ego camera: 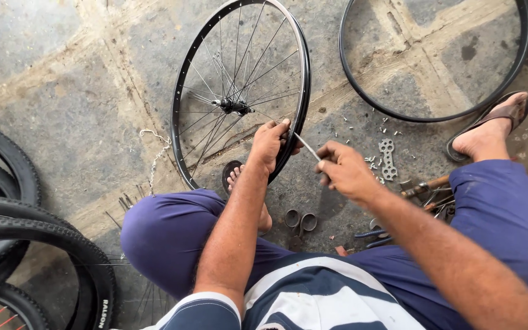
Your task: The person sits on the floor and laces a bicycle wheel by inserting spokes through the rim and hub, then tightening the nipples with a spoke wrench. The person works methodically around the wheel, occasionally rotating it to reach different sections.
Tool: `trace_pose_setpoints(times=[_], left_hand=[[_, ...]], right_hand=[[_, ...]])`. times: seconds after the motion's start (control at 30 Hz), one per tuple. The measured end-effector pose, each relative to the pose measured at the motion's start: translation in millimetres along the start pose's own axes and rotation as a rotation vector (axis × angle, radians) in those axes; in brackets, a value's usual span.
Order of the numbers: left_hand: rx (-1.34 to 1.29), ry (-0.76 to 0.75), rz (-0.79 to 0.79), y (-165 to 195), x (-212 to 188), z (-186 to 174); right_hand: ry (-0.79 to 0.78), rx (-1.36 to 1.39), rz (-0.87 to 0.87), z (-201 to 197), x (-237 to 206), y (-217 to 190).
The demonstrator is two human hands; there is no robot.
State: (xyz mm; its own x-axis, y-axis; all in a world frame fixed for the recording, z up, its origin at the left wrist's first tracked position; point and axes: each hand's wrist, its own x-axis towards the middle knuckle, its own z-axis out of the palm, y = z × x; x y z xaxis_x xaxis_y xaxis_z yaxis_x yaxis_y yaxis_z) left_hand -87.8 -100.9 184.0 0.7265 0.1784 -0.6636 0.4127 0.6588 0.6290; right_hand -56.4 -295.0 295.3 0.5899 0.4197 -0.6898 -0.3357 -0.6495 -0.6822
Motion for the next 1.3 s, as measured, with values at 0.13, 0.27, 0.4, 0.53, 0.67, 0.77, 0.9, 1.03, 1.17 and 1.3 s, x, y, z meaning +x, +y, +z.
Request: trace_pose_setpoints(times=[0.13,0.27,0.4,0.53,0.67,0.77,0.9,1.03,1.17,1.3], left_hand=[[-0.022,0.002,0.019,2.5,-1.8,2.7],[-0.049,0.018,0.019,3.8,-2.3,10.7],[-0.073,-0.017,0.024,3.7,-4.6,11.8],[-0.110,-0.052,0.038,8.8,-3.9,7.1],[-0.110,-0.045,0.006,11.4,-3.5,8.9],[-0.102,-0.030,0.012,12.0,-4.3,11.1],[-0.131,-0.040,0.023,12.3,-5.1,11.5],[-0.123,-0.034,0.029,13.2,-5.0,11.7],[-0.118,-0.020,0.015,13.7,-6.3,13.5],[-0.120,-0.011,0.017,14.1,-7.1,13.9]], right_hand=[[-0.117,-0.255,-0.050,-18.1,2.7,-4.7],[-0.088,0.556,-0.015,22.0,-8.5,-4.2],[-0.035,0.429,-0.130,51.5,-10.7,4.6],[0.254,-0.324,-0.456,-5.5,5.0,15.1],[0.536,-0.619,-0.819,-39.6,-4.7,24.1],[0.585,-0.650,-0.823,-36.4,-10.6,19.6],[0.534,-0.754,-0.761,-29.1,-6.9,9.2],[0.591,-0.838,-0.792,-25.6,-5.5,5.5],[0.632,-0.921,-0.824,-26.1,-9.5,1.8],[0.628,-1.011,-0.825,-25.4,-10.8,-4.5]])
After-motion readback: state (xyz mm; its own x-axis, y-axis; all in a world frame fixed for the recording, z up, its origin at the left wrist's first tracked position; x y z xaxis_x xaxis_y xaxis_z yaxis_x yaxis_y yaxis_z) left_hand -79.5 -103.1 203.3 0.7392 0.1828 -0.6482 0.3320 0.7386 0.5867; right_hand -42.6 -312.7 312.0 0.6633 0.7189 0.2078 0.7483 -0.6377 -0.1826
